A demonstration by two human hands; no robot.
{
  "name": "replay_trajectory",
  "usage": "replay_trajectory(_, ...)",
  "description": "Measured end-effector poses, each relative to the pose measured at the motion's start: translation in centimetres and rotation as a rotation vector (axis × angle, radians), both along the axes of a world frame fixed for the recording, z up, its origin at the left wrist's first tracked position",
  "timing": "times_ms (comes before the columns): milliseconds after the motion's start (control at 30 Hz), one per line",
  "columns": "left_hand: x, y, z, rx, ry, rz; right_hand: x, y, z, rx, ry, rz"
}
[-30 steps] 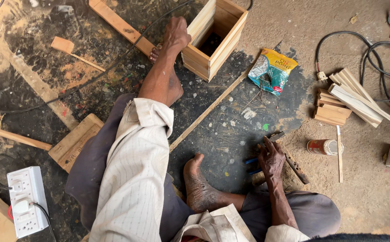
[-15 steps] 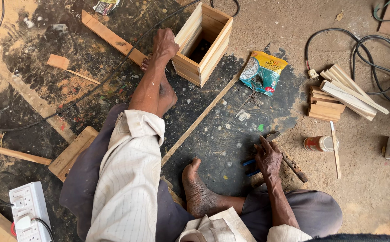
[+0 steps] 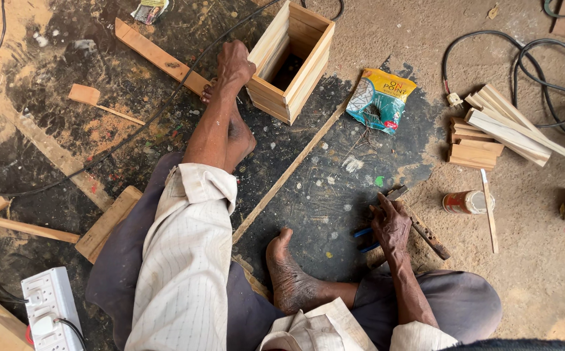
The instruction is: The person assembles small wooden boxes by applying glue to joints and nailing pieces together. They use a hammer to drive nails and a stick to spread glue, working on multiple small wooden frames on the floor.
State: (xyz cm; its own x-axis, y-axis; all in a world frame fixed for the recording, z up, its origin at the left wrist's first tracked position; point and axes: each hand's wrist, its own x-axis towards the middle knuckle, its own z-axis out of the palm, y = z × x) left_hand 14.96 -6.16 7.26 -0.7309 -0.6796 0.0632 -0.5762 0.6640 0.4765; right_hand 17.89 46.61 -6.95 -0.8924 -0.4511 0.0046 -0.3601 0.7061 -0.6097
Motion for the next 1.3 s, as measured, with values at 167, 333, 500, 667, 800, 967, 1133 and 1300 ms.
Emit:
replay_trajectory(167,-0.1,0.1,-0.2,-0.013,0.009,0.005,0.0,-0.1,0.5,0.020,-0.026,-0.014)
replay_trajectory(333,-0.4,-0.9,-1.3,-0.008,-0.033,-0.047,-0.1,0.6,0.9,-0.116,-0.025,0.028)
replay_trajectory(500,0.1,-1.0,-2.1,-0.079,0.036,-0.108,-0.6,1.8,0.8,-0.068,0.042,0.063)
replay_trajectory(667,0.4,0.2,-1.7,-0.138,0.203,-0.060,-0.9,2.2,1.2,-0.088,0.026,0.058)
replay_trajectory(800,-1.2,0.6,1.2,-0.218,0.376,-0.241,-0.7,2.3,1.8,-0.108,0.051,0.075)
replay_trajectory(967,-3.2,4.2,9.1,-0.562,0.402,-0.576,-0.3,3.0,1.2,-0.178,0.091,0.095)
replay_trajectory(1133,-2.2,11.9,19.3,-0.529,0.071,-0.811,0.0,3.8,-0.3,-0.204,0.118,0.069)
replay_trajectory(1300,1.0,21.4,23.3,-0.385,-0.372,-0.932,0.3,4.9,-0.9,-0.186,0.105,0.078)
